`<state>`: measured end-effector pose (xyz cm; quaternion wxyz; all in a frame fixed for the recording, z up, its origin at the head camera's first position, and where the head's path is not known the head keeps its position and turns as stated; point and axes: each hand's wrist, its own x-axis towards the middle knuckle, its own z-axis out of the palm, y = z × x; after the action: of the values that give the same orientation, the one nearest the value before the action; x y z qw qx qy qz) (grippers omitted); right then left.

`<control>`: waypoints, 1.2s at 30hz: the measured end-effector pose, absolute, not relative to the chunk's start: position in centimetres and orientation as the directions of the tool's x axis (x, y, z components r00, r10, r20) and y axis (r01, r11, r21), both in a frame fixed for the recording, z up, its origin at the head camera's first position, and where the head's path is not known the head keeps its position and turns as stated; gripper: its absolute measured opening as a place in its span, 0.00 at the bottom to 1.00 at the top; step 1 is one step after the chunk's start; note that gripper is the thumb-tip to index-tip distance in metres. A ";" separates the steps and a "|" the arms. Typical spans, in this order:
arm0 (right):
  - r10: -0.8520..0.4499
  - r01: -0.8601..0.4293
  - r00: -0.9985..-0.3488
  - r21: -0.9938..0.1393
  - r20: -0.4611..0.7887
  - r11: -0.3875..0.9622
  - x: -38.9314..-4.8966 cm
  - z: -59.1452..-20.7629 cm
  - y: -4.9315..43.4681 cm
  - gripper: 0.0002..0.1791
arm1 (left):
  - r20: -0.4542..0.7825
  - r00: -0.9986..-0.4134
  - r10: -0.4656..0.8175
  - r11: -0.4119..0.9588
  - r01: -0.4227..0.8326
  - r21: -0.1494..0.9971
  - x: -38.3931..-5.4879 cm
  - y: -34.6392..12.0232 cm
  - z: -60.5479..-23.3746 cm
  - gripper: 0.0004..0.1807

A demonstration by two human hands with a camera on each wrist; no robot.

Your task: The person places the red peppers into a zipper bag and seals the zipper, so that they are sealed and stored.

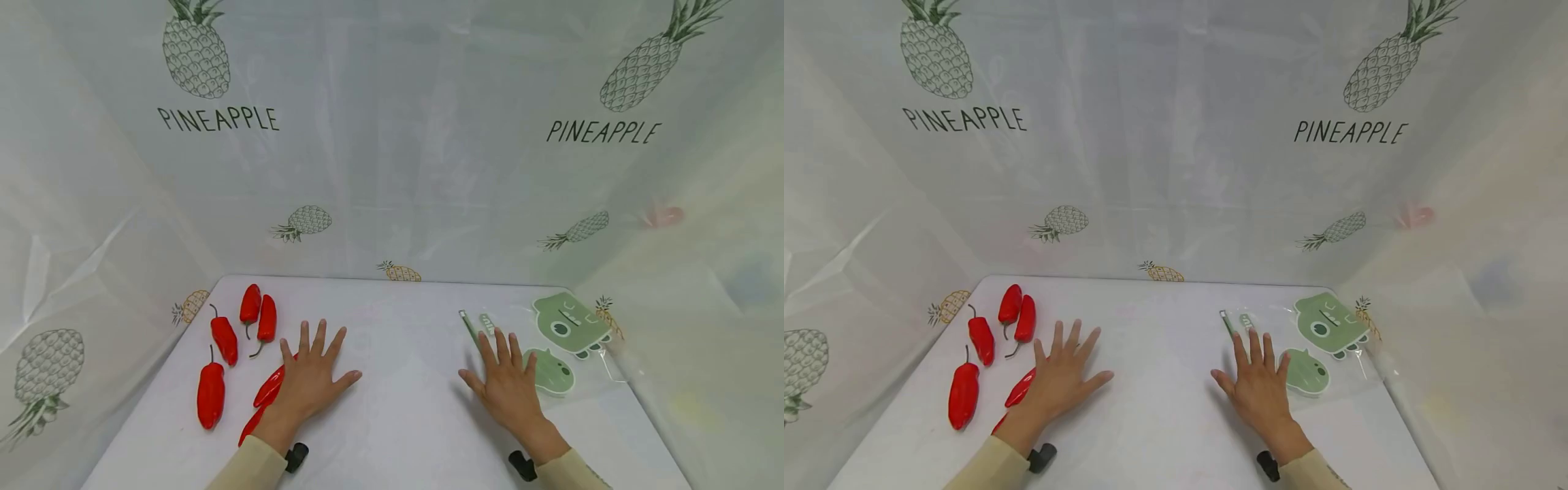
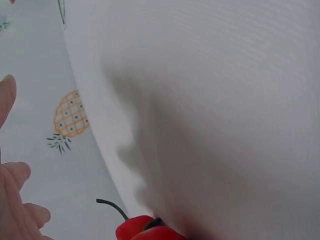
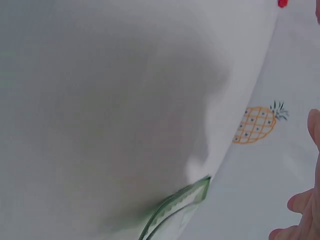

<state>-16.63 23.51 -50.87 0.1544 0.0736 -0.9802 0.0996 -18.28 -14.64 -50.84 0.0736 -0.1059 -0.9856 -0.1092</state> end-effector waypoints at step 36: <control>0.024 0.032 -0.999 -0.260 -0.031 0.965 -16.3 -52.9 35.7 0.48 | 0.000 -0.834 0.551 0.822 0.543 0.175 -19.7 0.5 -52.5 0.44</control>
<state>-16.34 35.66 -52.92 -0.0137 -0.0141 -0.9911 0.1314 -19.65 0.48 -52.54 -0.0253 -0.2866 -0.9540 -0.0842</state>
